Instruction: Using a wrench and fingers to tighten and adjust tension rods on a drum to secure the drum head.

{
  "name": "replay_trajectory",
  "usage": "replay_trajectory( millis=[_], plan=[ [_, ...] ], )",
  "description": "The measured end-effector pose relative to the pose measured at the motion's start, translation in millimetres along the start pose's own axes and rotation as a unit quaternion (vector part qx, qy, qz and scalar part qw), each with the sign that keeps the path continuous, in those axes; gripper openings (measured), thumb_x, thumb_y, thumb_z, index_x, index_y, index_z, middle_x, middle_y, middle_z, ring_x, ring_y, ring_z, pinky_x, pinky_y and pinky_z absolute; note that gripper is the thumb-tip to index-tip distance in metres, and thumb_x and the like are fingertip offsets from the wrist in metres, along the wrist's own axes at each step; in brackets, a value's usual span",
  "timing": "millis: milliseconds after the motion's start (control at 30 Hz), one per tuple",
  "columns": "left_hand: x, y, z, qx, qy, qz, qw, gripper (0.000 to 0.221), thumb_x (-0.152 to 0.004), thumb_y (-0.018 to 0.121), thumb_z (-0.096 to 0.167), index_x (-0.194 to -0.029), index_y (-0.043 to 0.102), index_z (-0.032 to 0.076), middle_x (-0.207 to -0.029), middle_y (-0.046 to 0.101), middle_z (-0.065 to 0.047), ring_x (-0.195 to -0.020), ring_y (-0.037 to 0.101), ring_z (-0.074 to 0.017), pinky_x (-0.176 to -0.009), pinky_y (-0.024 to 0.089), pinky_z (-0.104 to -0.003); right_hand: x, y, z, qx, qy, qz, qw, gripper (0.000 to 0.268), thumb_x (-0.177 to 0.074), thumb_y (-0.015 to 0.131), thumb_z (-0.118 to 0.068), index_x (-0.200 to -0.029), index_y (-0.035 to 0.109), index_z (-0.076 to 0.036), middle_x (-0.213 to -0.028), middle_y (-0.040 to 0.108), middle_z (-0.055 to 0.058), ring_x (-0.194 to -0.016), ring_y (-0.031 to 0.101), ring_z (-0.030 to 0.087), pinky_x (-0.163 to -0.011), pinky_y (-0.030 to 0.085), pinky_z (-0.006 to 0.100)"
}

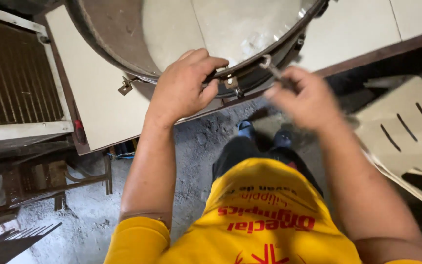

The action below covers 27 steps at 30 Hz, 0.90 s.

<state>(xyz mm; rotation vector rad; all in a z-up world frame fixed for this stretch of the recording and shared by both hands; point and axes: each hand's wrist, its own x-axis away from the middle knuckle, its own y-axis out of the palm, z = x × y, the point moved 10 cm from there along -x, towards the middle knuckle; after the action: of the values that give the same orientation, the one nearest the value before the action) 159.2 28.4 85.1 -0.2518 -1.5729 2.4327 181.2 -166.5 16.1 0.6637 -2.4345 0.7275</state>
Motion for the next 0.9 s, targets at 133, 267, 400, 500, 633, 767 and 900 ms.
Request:
replay_trajectory(
  millis=[133,267,400,500,633,767,900],
  plan=[
    [1,8,0,0.005,0.002,-0.018,1.0,0.033,-0.094,0.053,0.014,-0.121,0.069,0.004,-0.098,0.067,-0.01,-0.093,0.063,-0.0252,-0.072,0.057,-0.039,0,35,-14,0.007,-0.342,0.175,0.923,0.03,-0.087,0.089,-0.03,-0.104,0.075,-0.009,-0.076,0.066,-0.001,-0.068,0.054,0.011,-0.063,0.044,0.029],
    [-3,0,-5,0.046,0.049,-0.041,0.997,0.036,-0.093,0.061,0.01,-0.128,0.065,0.002,-0.096,0.061,-0.018,-0.096,0.061,-0.0405,-0.084,0.051,-0.05,13,46,-43,0.044,-0.457,0.338,0.822,0.017,-0.086,0.087,-0.025,-0.091,0.078,-0.013,-0.071,0.071,-0.002,-0.06,0.065,0.012,-0.056,0.052,0.025],
    [-3,4,-10,0.103,0.078,-0.111,0.985,0.043,-0.092,0.061,0.008,-0.134,0.062,0.002,-0.096,0.06,-0.02,-0.097,0.062,-0.0423,-0.09,0.052,-0.049,26,46,-51,0.073,-0.453,0.407,0.79,0.016,-0.085,0.091,-0.025,-0.089,0.077,-0.016,-0.07,0.068,0.0,-0.065,0.069,0.024,-0.065,0.056,0.034],
    [-6,4,-13,0.116,0.106,-0.157,0.975,0.047,-0.091,0.061,0.008,-0.137,0.057,0.002,-0.101,0.058,-0.018,-0.102,0.061,-0.0422,-0.093,0.052,-0.048,32,62,-54,0.143,-0.395,0.432,0.798,0.011,-0.088,0.087,-0.022,-0.092,0.078,-0.017,-0.073,0.07,0.004,-0.069,0.07,0.028,-0.067,0.054,0.04],
    [-6,1,-13,0.132,0.151,-0.188,0.961,0.053,-0.089,0.058,0.004,-0.141,0.053,0.0,-0.102,0.057,-0.02,-0.102,0.061,-0.0427,-0.094,0.052,-0.049,35,74,-48,0.197,-0.333,0.471,0.793,0.011,-0.093,0.083,-0.025,-0.098,0.079,-0.017,-0.077,0.068,0.003,-0.072,0.071,0.027,-0.07,0.055,0.039],
    [-8,-5,-8,0.159,0.213,-0.213,0.94,0.05,-0.09,0.059,0.005,-0.14,0.053,-0.003,-0.101,0.057,-0.02,-0.097,0.063,-0.0421,-0.089,0.054,-0.049,36,67,-44,0.126,-0.269,0.446,0.844,0.015,-0.086,0.083,-0.021,-0.1,0.078,-0.017,-0.069,0.062,0.005,-0.072,0.07,0.031,-0.069,0.056,0.042],
    [-15,-8,-11,0.212,0.228,-0.236,0.92,0.052,-0.09,0.065,0.009,-0.139,0.052,-0.004,-0.102,0.059,-0.022,-0.094,0.066,-0.0399,-0.082,0.057,-0.047,51,63,-59,0.071,-0.28,0.49,0.823,0.01,-0.089,0.087,-0.012,-0.091,0.077,-0.012,-0.061,0.06,0.01,-0.067,0.07,0.033,-0.063,0.054,0.039]
  ],
)
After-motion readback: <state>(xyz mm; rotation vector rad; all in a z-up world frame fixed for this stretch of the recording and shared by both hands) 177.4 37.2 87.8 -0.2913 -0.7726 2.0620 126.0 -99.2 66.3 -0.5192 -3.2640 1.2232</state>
